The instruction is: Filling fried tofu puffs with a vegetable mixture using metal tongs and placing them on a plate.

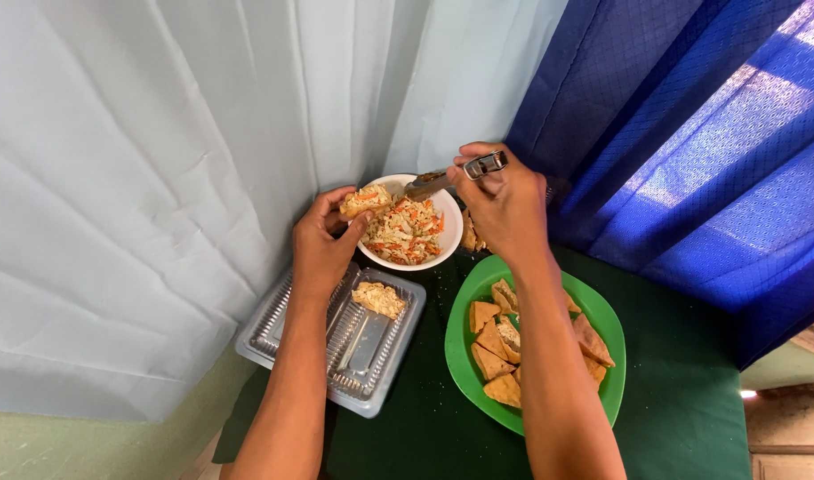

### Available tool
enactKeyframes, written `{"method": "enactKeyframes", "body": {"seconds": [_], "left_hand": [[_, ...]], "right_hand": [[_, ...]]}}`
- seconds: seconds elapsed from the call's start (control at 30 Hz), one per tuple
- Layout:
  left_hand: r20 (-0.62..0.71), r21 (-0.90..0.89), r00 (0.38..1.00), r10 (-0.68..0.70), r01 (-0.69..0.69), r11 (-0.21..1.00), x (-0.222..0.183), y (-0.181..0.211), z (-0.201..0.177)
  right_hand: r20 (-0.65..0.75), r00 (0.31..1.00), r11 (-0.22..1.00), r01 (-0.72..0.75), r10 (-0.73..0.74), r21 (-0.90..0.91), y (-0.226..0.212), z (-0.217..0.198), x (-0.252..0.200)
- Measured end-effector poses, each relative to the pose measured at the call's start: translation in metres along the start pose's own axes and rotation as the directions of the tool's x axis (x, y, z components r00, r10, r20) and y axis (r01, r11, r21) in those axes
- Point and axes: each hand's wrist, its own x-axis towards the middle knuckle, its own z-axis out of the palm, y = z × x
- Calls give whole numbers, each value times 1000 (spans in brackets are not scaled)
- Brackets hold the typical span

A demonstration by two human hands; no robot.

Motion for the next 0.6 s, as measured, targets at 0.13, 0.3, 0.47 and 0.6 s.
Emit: {"method": "enactKeyframes", "body": {"seconds": [0.13, 0.3, 0.47, 0.6], "left_hand": [[2, -7, 1000, -4, 4, 1000, 0, -1, 0], [-5, -15, 1000, -16, 16, 1000, -1, 3, -1], [42, -13, 998, -40, 41, 999, -2, 12, -1], [109, -24, 993, -36, 39, 999, -5, 23, -1]], "right_hand": [[14, 999, 999, -31, 31, 26, 2, -4, 2], [-35, 999, 999, -40, 40, -5, -2, -14, 3], [-29, 993, 983, -109, 114, 150, -40, -29, 3], [37, 998, 970, -52, 44, 239, -58, -37, -1]]}}
